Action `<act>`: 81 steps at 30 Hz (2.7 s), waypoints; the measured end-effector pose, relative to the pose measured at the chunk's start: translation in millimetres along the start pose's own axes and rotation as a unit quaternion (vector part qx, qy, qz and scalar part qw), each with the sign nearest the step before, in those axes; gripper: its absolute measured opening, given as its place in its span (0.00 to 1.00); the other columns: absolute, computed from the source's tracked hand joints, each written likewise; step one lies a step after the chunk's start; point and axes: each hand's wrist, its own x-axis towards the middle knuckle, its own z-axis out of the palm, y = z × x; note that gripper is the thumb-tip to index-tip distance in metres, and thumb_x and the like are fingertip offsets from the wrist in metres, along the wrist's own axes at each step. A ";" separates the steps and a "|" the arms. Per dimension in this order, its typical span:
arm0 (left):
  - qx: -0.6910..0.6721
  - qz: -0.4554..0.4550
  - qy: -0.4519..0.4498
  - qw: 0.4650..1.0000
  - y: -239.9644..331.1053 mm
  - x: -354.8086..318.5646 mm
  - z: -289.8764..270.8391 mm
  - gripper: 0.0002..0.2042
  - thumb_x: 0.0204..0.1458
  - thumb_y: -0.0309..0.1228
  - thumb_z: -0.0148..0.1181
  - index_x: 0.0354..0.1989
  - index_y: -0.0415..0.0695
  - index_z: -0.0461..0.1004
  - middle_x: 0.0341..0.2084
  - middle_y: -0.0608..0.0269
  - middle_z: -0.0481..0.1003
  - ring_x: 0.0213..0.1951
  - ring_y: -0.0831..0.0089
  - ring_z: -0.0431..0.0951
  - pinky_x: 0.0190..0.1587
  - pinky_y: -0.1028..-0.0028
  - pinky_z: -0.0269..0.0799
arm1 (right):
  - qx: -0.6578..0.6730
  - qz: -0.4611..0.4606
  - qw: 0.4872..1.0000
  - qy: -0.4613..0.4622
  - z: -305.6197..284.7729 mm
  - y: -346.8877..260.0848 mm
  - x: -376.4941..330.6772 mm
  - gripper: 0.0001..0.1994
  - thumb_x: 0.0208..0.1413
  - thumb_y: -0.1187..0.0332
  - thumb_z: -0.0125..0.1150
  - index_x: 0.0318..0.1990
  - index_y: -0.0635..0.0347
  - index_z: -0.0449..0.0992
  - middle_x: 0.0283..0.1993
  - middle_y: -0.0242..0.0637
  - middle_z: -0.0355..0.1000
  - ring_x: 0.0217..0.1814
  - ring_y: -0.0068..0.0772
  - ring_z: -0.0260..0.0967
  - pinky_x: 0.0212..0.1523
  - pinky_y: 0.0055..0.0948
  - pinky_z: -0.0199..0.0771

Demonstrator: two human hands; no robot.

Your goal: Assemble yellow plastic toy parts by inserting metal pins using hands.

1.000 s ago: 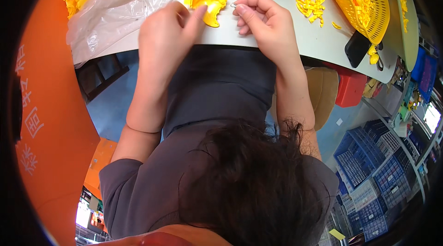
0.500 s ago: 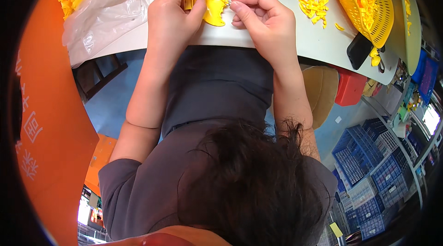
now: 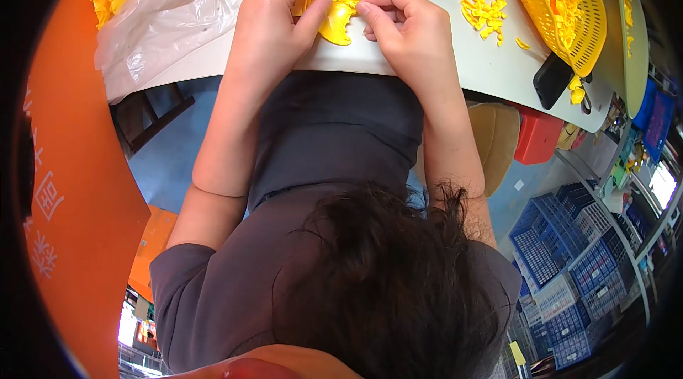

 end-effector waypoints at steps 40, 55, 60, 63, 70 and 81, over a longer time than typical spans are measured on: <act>-0.460 -0.160 -0.157 0.859 11.3 2.4 -1.4 0.13 0.51 0.22 0.52 0.43 0.35 0.79 0.37 0.60 0.78 0.42 0.78 0.75 0.50 0.78 0.70 | 0.286 0.040 0.955 -0.069 -24.0 8.3 -10.7 0.05 0.62 0.74 0.60 0.42 0.67 0.75 0.31 0.36 0.76 0.32 0.22 0.76 0.36 0.19 0.79; -0.093 0.006 -0.060 0.994 8.3 -3.8 -0.2 0.16 0.52 0.24 0.61 0.51 0.38 0.73 0.43 0.51 0.75 0.42 0.56 0.77 0.48 0.64 0.73 | -0.471 0.067 0.838 0.266 -98.4 -11.2 30.3 0.17 0.60 0.57 0.61 0.43 0.64 0.83 0.37 0.48 0.81 0.40 0.43 0.80 0.45 0.35 0.78; -0.047 0.020 0.042 0.998 6.1 -13.4 -4.1 0.19 0.53 0.23 0.61 0.54 0.38 0.70 0.47 0.49 0.72 0.42 0.59 0.77 0.45 0.67 0.74 | -0.515 0.176 0.803 0.243 -93.0 1.5 51.9 0.21 0.60 0.51 0.57 0.41 0.62 0.84 0.37 0.51 0.80 0.43 0.54 0.78 0.48 0.44 0.77; -0.076 -0.045 0.026 0.996 8.3 -16.6 -12.6 0.20 0.53 0.24 0.62 0.56 0.39 0.70 0.47 0.50 0.72 0.39 0.63 0.77 0.40 0.70 0.75 | -0.534 0.102 0.789 0.286 -105.2 24.3 53.0 0.20 0.57 0.52 0.59 0.40 0.61 0.84 0.36 0.50 0.80 0.41 0.54 0.79 0.46 0.43 0.78; -0.182 -0.058 -0.001 0.982 -10.8 -13.8 -12.3 0.13 0.55 0.25 0.60 0.49 0.41 0.78 0.34 0.56 0.76 0.29 0.69 0.76 0.35 0.73 0.75 | -0.292 -0.155 0.887 0.322 -53.8 -24.3 8.6 0.07 0.53 0.70 0.70 0.35 0.66 0.83 0.29 0.35 0.80 0.31 0.19 0.75 0.34 0.23 0.77; -0.262 -0.126 -0.008 0.957 -21.5 -12.9 3.5 0.10 0.54 0.29 0.61 0.40 0.37 0.82 0.32 0.52 0.80 0.32 0.67 0.81 0.38 0.73 0.77 | -0.271 -0.279 0.919 0.067 12.2 -13.9 -9.8 0.05 0.47 0.79 0.67 0.30 0.65 0.76 0.33 0.38 0.79 0.34 0.30 0.79 0.36 0.26 0.79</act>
